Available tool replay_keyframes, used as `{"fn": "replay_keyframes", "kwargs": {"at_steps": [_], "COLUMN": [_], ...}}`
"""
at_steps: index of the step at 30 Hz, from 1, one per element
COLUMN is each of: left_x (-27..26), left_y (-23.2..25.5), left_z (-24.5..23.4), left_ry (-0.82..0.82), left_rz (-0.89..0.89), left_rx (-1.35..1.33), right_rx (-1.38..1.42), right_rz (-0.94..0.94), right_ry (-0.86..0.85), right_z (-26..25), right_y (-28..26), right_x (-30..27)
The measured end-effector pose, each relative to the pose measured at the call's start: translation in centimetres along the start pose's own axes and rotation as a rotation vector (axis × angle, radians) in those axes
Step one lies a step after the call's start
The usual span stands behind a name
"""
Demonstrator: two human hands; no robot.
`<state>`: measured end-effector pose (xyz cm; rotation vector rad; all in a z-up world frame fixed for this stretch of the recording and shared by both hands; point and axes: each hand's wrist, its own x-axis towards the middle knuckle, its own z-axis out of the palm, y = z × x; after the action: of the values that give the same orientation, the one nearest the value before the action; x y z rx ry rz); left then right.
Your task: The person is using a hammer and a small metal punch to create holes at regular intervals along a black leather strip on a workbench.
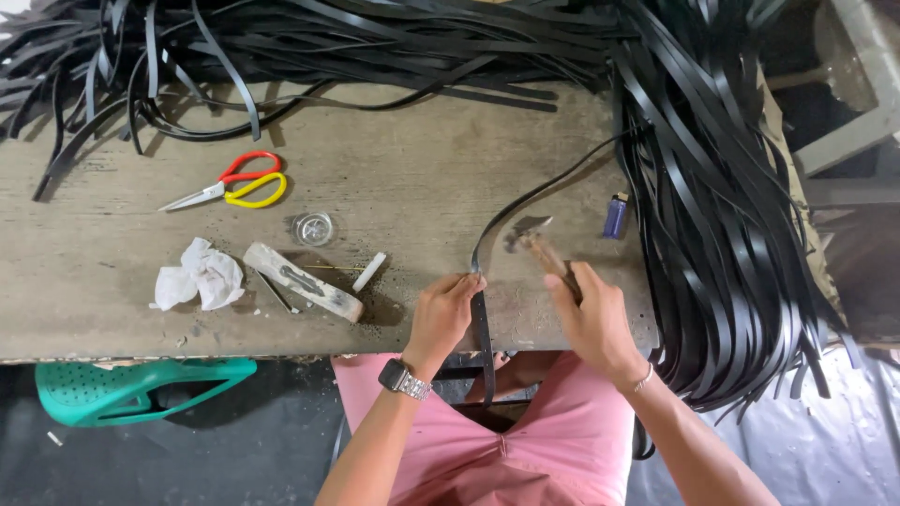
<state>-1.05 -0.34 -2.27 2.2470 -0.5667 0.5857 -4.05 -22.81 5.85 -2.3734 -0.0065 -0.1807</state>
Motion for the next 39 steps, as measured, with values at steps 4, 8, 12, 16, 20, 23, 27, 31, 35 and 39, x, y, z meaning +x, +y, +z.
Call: {"fn": "replay_keyframes", "kwargs": {"at_steps": [4, 8, 12, 16, 20, 23, 27, 31, 35, 39], "left_x": [-1.4, -1.3, -0.8, -0.5, -0.7, -0.5, 0.3, 1.5, 1.1, 0.8], "left_y": [-2.0, -1.6, -1.0, -0.5, -0.6, -0.9, 0.0, 1.8, 1.1, 0.5], "left_z": [2.2, 1.6, 1.2, 0.8, 0.5, 0.9, -0.1, -2.2, -1.5, -1.3], "left_ry": [0.005, 0.002, 0.016, 0.024, 0.013, 0.020, 0.031, 0.023, 0.026, -0.025], "left_rz": [-0.010, 0.006, 0.021, 0.026, 0.048, 0.050, 0.027, 0.016, -0.001, -0.033], "left_rx": [0.065, 0.086, 0.059, 0.041, 0.075, 0.065, -0.006, -0.062, -0.069, -0.103], "right_rx": [-0.008, -0.094, -0.061, 0.023, -0.163, -0.083, -0.190, -0.623, -0.751, -0.316], "right_rz": [-0.241, -0.168, -0.237, -0.295, -0.253, -0.194, -0.181, -0.302, -0.372, -0.597], "right_ry": [0.077, -0.101, 0.017, 0.185, -0.083, -0.069, 0.089, 0.285, 0.350, 0.201], "right_z": [-0.4, -1.3, -2.5, -1.5, -2.1, -1.6, -1.1, 2.4, 3.8, 7.3], "right_y": [-3.1, -4.9, -5.4, -2.1, -5.4, -3.6, -1.8, 5.1, 3.9, 2.0], "right_x": [-1.0, -1.1, -1.0, -1.6, -1.0, -0.7, 0.1, 1.1, 1.2, 1.4]}}
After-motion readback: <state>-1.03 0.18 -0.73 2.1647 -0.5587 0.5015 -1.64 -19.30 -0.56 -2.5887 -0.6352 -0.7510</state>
